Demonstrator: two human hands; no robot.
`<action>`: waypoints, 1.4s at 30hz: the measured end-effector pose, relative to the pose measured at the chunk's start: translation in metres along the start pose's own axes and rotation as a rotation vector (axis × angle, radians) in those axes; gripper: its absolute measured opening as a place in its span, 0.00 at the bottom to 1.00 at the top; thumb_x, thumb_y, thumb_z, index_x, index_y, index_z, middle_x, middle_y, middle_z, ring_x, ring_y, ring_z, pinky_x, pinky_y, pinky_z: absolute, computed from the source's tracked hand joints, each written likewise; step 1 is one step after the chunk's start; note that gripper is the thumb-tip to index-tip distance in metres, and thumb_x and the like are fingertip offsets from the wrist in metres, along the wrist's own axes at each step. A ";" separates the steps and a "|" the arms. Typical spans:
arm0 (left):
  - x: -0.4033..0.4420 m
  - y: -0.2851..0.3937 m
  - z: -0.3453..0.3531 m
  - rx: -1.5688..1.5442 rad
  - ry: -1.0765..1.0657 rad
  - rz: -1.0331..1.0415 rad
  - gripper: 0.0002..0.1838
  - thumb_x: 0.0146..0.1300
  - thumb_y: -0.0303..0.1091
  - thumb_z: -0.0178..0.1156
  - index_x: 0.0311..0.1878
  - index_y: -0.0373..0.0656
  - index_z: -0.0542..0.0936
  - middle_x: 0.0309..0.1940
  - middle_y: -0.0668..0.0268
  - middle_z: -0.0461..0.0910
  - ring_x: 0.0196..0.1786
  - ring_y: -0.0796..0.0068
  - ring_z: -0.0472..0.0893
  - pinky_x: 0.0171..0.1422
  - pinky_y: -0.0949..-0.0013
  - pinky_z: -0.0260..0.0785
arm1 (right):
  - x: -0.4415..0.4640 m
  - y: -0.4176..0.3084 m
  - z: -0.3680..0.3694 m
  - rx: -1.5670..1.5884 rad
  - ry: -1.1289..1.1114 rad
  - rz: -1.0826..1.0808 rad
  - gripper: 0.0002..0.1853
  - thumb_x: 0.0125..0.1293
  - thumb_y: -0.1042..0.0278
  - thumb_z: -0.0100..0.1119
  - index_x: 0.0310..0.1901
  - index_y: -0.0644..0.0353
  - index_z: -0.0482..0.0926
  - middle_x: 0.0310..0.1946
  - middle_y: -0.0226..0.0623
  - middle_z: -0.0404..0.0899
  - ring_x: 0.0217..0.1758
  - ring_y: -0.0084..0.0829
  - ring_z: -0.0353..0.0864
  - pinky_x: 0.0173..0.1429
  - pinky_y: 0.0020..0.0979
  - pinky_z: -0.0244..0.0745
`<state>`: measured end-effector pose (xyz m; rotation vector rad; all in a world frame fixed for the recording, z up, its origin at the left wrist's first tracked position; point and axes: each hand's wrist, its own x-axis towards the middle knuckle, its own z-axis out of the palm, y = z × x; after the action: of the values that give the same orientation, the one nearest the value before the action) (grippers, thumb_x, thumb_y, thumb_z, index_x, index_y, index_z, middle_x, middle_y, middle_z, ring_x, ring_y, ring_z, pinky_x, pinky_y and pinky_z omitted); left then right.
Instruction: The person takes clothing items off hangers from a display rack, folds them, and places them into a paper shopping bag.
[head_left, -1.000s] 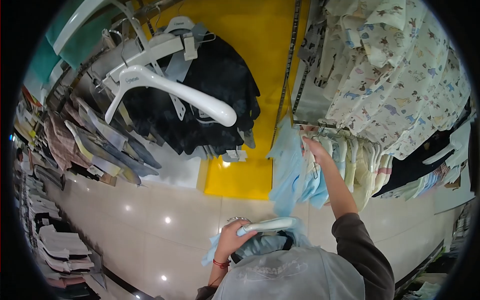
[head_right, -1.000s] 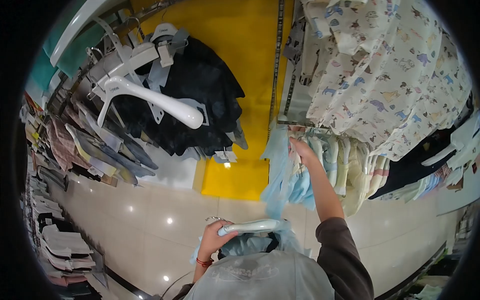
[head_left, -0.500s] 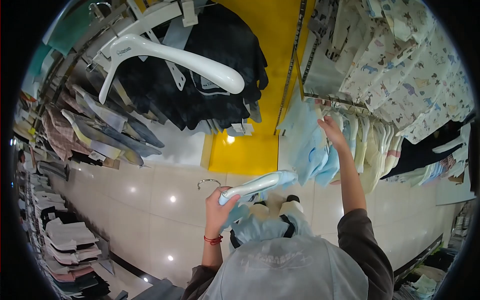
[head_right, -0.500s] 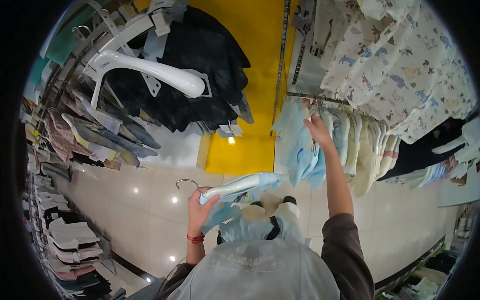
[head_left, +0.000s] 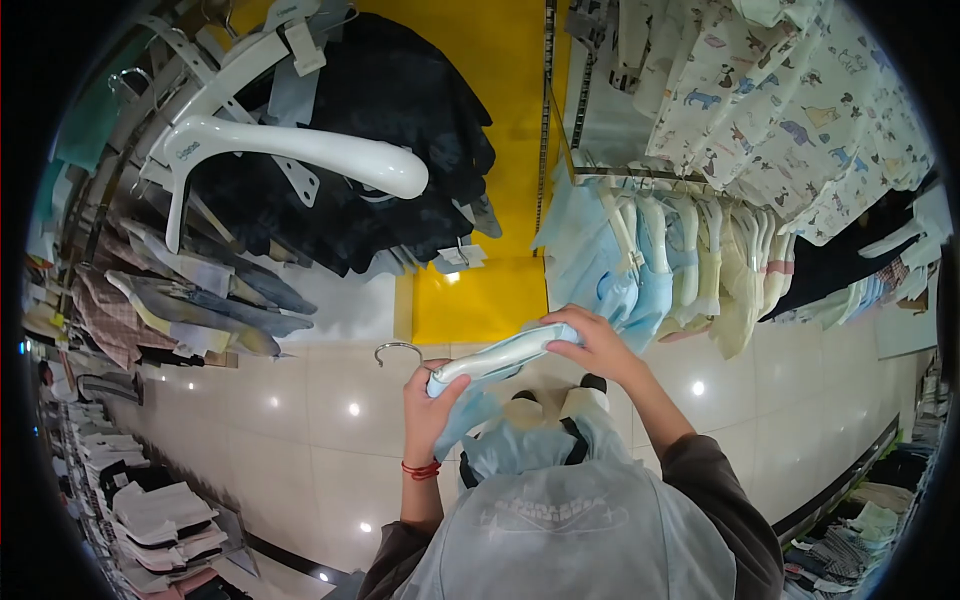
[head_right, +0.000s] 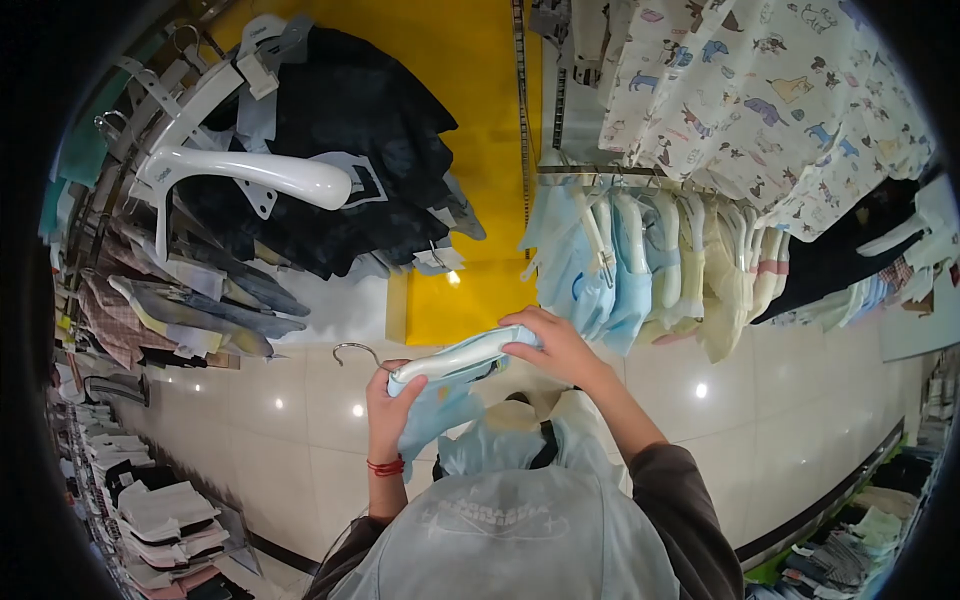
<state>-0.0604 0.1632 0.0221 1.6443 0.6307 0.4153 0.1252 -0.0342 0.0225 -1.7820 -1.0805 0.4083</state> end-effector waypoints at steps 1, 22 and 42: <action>0.001 0.000 -0.001 -0.043 -0.022 -0.020 0.14 0.54 0.30 0.67 0.41 0.34 0.76 0.30 0.67 0.79 0.32 0.83 0.74 0.38 0.78 0.68 | -0.002 0.002 0.000 0.055 0.037 0.000 0.12 0.58 0.73 0.58 0.44 0.63 0.75 0.38 0.40 0.76 0.43 0.34 0.75 0.49 0.29 0.68; 0.013 0.020 0.030 0.025 -0.550 0.198 0.18 0.58 0.30 0.61 0.51 0.38 0.75 0.42 0.59 0.80 0.43 0.72 0.80 0.49 0.72 0.70 | -0.032 0.019 -0.037 0.418 0.279 0.265 0.12 0.69 0.63 0.46 0.37 0.63 0.74 0.36 0.32 0.78 0.39 0.20 0.71 0.47 0.24 0.67; 0.005 0.049 0.022 0.334 -0.528 0.410 0.20 0.55 0.32 0.64 0.52 0.43 0.74 0.39 0.56 0.78 0.38 0.56 0.80 0.41 0.66 0.72 | -0.042 0.018 -0.002 0.362 0.409 0.402 0.07 0.67 0.72 0.51 0.33 0.59 0.64 0.27 0.24 0.69 0.31 0.13 0.64 0.35 0.18 0.61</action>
<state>-0.0353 0.1449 0.0656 2.1037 -0.0432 0.1523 0.1126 -0.0723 0.0000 -1.6519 -0.3344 0.4238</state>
